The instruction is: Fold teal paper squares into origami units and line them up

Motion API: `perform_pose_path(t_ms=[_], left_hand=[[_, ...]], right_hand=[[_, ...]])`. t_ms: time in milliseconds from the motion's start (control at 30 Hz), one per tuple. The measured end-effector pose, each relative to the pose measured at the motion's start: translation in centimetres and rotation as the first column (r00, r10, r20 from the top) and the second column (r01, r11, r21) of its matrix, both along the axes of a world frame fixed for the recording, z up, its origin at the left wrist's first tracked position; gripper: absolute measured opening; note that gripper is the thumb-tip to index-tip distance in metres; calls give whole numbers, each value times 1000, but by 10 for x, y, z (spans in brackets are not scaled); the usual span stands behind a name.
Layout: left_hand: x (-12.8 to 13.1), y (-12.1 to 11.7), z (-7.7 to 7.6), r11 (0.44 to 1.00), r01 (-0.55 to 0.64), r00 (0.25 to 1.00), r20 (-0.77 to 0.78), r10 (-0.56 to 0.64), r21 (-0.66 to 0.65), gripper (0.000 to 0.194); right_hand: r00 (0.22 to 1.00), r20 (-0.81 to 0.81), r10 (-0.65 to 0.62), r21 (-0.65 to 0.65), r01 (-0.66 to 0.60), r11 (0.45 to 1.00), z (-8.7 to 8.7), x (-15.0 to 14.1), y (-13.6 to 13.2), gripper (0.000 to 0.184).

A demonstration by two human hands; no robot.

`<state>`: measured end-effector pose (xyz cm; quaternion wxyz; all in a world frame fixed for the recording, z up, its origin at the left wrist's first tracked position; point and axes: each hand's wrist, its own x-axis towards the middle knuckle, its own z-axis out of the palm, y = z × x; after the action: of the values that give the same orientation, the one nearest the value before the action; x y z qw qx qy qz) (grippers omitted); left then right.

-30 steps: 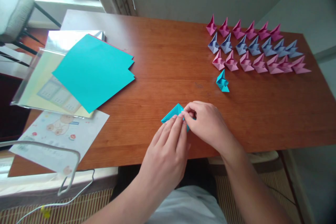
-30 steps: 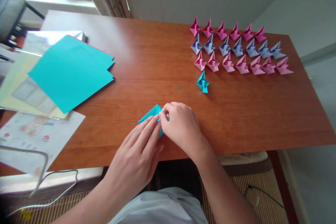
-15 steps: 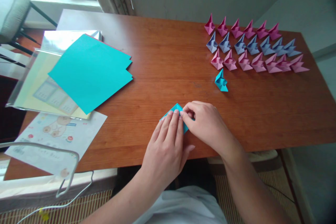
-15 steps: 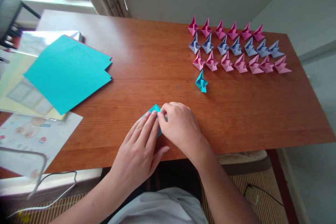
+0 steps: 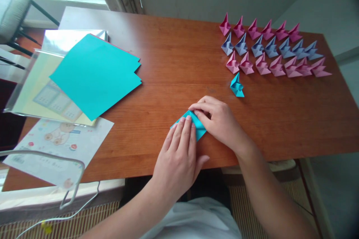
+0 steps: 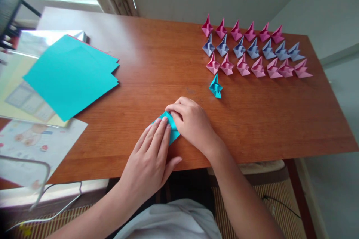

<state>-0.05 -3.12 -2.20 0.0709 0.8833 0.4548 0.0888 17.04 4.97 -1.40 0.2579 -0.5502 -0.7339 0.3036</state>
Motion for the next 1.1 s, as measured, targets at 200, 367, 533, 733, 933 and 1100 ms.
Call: perform_pose_path(t_ms=[200,367,533,733,933,1100], left_hand=[[0,0,0,1000,7,999,-31,-6,9,80],[2,-1,0,1000,-2,1000,-31,2,-4,82],[4,-2,-2,999,-23,1000,-17,22,-24,82],[4,0,-3,1000,-28,1000,-8,28,-10,81],[5,-1,-3,1000,-31,999,-9,31,-2,81],[6,-2,-3,999,-31,999,-35,31,-8,82]], right_hand=[[1000,-23,-1,-7,1,1000,-1,1,2,21],[999,-40,-4,0,4,1000,-1,1,2,20],[999,-54,1,-16,-2,1000,-1,2,2,21],[998,-53,15,-28,-17,999,2,4,2,20],[998,20,65,31,-65,997,3,8,-9,21],[992,119,34,135,-50,990,-1,8,-32,22]])
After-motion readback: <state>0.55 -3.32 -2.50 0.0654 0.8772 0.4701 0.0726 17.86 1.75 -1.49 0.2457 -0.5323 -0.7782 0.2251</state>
